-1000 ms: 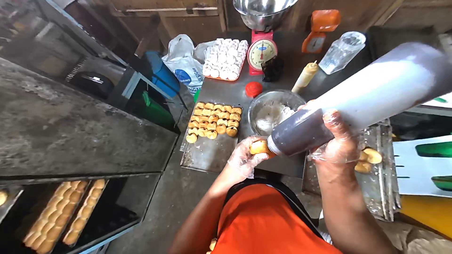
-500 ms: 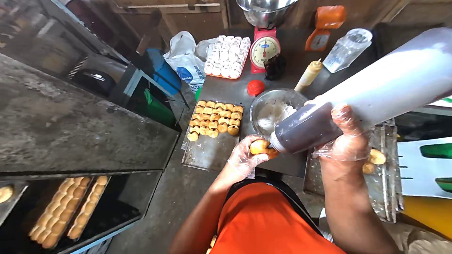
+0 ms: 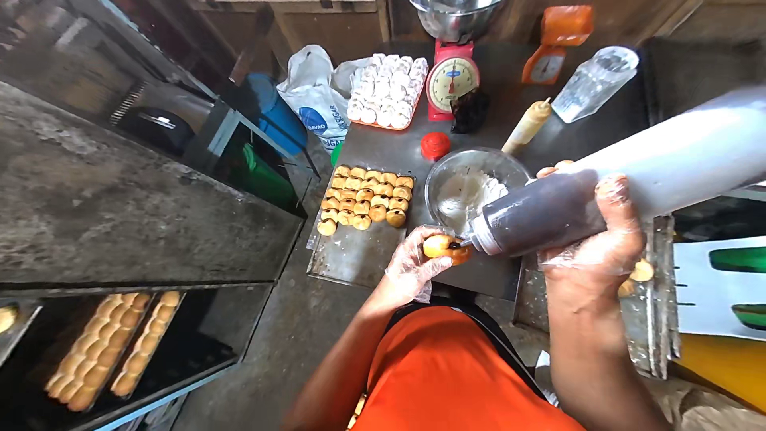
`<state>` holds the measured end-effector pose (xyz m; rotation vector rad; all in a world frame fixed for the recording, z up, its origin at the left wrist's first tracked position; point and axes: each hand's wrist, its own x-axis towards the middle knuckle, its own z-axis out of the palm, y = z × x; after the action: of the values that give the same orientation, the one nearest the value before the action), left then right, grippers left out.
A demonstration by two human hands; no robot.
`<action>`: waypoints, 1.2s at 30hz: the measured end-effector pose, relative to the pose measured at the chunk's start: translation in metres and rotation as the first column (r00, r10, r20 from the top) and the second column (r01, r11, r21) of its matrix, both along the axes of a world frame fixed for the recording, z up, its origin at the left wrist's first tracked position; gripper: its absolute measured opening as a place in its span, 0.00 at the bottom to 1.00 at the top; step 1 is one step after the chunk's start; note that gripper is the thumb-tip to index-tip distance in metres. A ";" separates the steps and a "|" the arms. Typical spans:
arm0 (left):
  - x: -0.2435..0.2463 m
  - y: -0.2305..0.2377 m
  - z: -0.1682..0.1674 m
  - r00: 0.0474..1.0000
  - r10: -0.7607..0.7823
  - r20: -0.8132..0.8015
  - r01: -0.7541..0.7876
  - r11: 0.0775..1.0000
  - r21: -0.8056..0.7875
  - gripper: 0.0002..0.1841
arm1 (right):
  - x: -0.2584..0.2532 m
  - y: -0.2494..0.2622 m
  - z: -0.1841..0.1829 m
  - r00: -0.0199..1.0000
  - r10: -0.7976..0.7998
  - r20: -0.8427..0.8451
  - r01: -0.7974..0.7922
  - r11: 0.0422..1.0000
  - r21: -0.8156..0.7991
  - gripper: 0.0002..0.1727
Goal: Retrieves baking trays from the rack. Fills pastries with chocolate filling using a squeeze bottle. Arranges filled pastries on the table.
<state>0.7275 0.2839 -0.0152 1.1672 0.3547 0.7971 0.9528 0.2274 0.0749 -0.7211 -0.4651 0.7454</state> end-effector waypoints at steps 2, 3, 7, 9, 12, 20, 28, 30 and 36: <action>-0.002 0.000 -0.004 0.999 0.037 -0.020 -0.037 0.999 -0.034 0.24 | 0.002 0.001 -0.008 0.995 -0.039 -0.094 0.032 0.997 -0.068 0.20; -0.004 0.000 -0.008 0.997 0.059 -0.041 -0.061 0.997 -0.040 0.24 | 0.004 0.002 -0.015 0.990 -0.054 -0.131 0.040 0.994 -0.104 0.20; -0.014 0.007 -0.050 0.973 0.167 -0.158 -0.168 0.986 0.011 0.24 | 0.012 0.003 -0.052 0.956 -0.118 -0.267 0.060 0.974 -0.217 0.22; -0.023 0.015 -0.081 0.911 0.254 -0.324 -0.258 0.966 0.032 0.24 | 0.016 -0.002 -0.071 0.949 -0.116 -0.294 0.047 0.972 -0.231 0.23; -0.041 0.034 -0.128 0.767 0.406 -0.498 -0.479 0.878 -0.022 0.25 | 0.020 -0.012 -0.091 0.935 -0.130 -0.329 0.044 0.966 -0.255 0.22; -0.082 0.108 -0.221 0.337 0.466 -0.818 -0.468 0.837 0.284 0.24 | 0.053 -0.064 -0.121 0.934 -0.163 -0.319 0.070 0.956 -0.286 0.26; -0.073 0.121 -0.231 0.075 0.546 -0.834 -0.315 0.807 0.500 0.26 | 0.106 -0.123 -0.123 0.946 -0.240 -0.217 0.203 0.963 -0.179 0.26; -0.064 0.114 -0.217 -0.009 0.570 -0.822 -0.268 0.791 0.551 0.28 | 0.117 -0.139 -0.120 0.930 -0.273 -0.244 0.249 0.960 -0.126 0.27; 0.051 0.061 -0.147 0.385 0.640 -0.666 0.133 0.675 0.726 0.15 | 0.147 -0.206 -0.124 0.784 -0.473 -0.403 0.477 0.874 -0.096 0.27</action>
<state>0.7784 0.3454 -0.1625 2.3189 1.3098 0.4883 1.0995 0.0213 -0.0487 -0.6109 0.1112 0.3939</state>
